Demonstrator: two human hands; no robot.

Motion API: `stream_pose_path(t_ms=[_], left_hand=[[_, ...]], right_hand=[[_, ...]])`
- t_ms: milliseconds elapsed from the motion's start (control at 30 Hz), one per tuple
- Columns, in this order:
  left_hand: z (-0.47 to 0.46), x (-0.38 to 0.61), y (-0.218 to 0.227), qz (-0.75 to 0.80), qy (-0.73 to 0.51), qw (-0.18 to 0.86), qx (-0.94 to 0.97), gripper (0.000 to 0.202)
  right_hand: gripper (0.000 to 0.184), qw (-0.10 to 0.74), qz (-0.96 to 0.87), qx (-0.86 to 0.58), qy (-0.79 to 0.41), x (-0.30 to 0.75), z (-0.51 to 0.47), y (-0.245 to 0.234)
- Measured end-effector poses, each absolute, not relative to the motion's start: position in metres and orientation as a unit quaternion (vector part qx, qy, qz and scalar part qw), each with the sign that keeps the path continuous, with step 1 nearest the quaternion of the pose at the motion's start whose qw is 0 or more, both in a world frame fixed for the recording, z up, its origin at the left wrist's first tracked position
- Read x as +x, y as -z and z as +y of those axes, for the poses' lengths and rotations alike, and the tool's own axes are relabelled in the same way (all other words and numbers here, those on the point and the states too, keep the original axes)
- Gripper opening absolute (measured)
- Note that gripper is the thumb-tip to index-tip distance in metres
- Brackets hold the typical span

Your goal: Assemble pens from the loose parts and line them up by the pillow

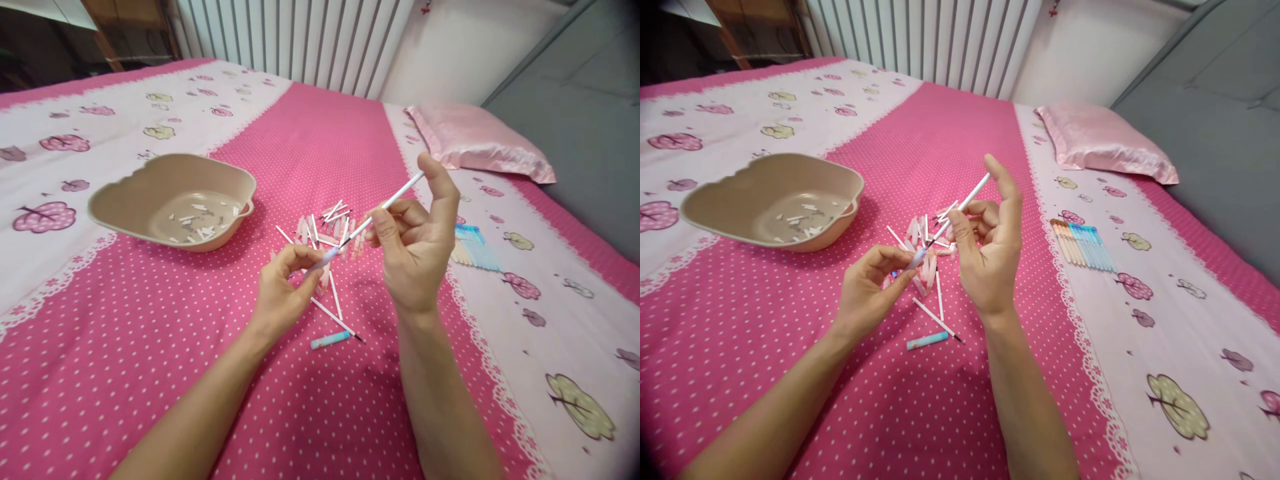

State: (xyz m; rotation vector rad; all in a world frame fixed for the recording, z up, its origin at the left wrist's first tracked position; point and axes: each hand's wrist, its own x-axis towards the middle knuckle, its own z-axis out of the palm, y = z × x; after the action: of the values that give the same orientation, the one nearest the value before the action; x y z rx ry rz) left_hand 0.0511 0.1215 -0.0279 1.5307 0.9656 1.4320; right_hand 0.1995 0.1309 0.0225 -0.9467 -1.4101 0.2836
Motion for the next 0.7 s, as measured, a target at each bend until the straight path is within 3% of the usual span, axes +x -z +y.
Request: stream_pose_path(t_ms=[600,700], left_hand=[[0.125,0.045,0.022,0.369,-0.592,0.441,0.565,0.016],[0.127,0.042,0.022,0.361,-0.605,0.445,0.554,0.017]], right_hand=[[0.048,0.561,-0.668,-0.440,-0.214,0.183,0.125,-0.013],[0.039,0.543,-0.694,-0.426,-0.205,0.182,0.126,-0.012]])
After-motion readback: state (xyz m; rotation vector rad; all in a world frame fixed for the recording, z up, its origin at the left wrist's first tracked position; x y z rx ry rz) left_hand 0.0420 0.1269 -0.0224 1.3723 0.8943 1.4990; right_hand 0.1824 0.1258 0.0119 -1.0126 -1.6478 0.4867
